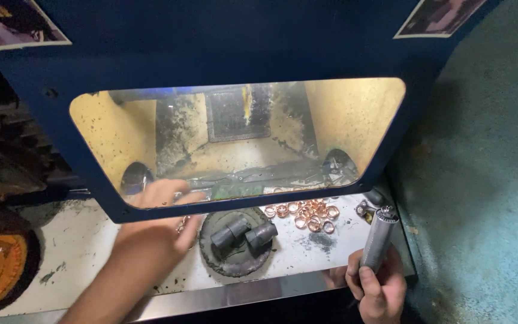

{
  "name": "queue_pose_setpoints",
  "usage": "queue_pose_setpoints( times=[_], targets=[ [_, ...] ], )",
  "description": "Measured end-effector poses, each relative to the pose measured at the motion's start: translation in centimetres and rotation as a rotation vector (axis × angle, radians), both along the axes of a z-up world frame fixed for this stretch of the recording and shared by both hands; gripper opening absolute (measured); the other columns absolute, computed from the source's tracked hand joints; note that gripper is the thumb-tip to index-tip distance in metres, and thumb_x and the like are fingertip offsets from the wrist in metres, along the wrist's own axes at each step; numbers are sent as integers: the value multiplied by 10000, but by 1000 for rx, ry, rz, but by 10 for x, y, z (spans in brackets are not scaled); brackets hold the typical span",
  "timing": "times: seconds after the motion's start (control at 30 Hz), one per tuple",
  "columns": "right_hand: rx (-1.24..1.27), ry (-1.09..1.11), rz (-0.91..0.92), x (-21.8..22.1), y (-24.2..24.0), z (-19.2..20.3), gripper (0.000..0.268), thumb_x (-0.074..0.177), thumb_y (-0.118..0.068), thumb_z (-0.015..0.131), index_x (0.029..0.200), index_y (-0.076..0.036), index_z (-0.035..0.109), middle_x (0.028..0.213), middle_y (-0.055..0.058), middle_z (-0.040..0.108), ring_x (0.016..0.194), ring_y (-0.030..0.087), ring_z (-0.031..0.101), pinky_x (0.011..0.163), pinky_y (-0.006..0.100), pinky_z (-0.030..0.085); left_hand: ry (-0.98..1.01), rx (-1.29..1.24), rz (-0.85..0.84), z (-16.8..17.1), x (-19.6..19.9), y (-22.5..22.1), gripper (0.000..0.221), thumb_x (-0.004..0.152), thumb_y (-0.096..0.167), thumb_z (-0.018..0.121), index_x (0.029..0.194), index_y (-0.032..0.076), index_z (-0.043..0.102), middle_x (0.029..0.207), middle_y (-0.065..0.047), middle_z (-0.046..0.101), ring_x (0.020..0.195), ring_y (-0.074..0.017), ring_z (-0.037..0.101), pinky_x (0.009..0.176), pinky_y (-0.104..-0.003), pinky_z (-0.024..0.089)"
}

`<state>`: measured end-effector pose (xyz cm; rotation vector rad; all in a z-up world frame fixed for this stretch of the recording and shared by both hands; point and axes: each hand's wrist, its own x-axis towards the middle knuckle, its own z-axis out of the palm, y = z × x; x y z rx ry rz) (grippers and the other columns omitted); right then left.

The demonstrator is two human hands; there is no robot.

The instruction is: Polishing small copper rings using a handheld rotary tool at a jewelry workbench.

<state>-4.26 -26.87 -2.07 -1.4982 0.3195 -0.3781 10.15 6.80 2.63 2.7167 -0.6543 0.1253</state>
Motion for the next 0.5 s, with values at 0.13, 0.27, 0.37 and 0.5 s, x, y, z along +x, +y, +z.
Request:
queue_pose_setpoints(
  times=[0.13,0.27,0.37,0.5],
  targets=[
    [36,-80,37,3,4,4,252,921,-273,597,904,-28,541,611,51,478,365,86,288,414,326,451,105,46,-239,-2,4,-56,317,897,349,745,847,36,761,1153,-169,671,1063,-400,606,886,-560,516],
    [22,-169,-6,5,7,6,303,945,-309,606,963,-26,501,697,59,530,358,74,314,387,287,391,-184,434,-833,20,2,-116,365,894,45,550,1233,133,652,1254,-56,691,1150,-237,622,932,-472,371],
    [39,-172,-5,7,12,7,312,926,-324,608,913,-33,499,595,55,429,337,80,291,318,312,394,0,22,-781,10,11,-158,495,881,-18,517,1372,9,579,1320,-106,643,1112,-307,612,764,-446,540],
    [-76,-141,-18,1,6,-6,347,919,-371,614,918,-41,508,636,49,516,337,75,323,312,232,215,-490,376,-717,16,16,-191,78,851,168,587,833,227,633,873,-39,563,882,-241,473,700,-323,353]
  ],
)
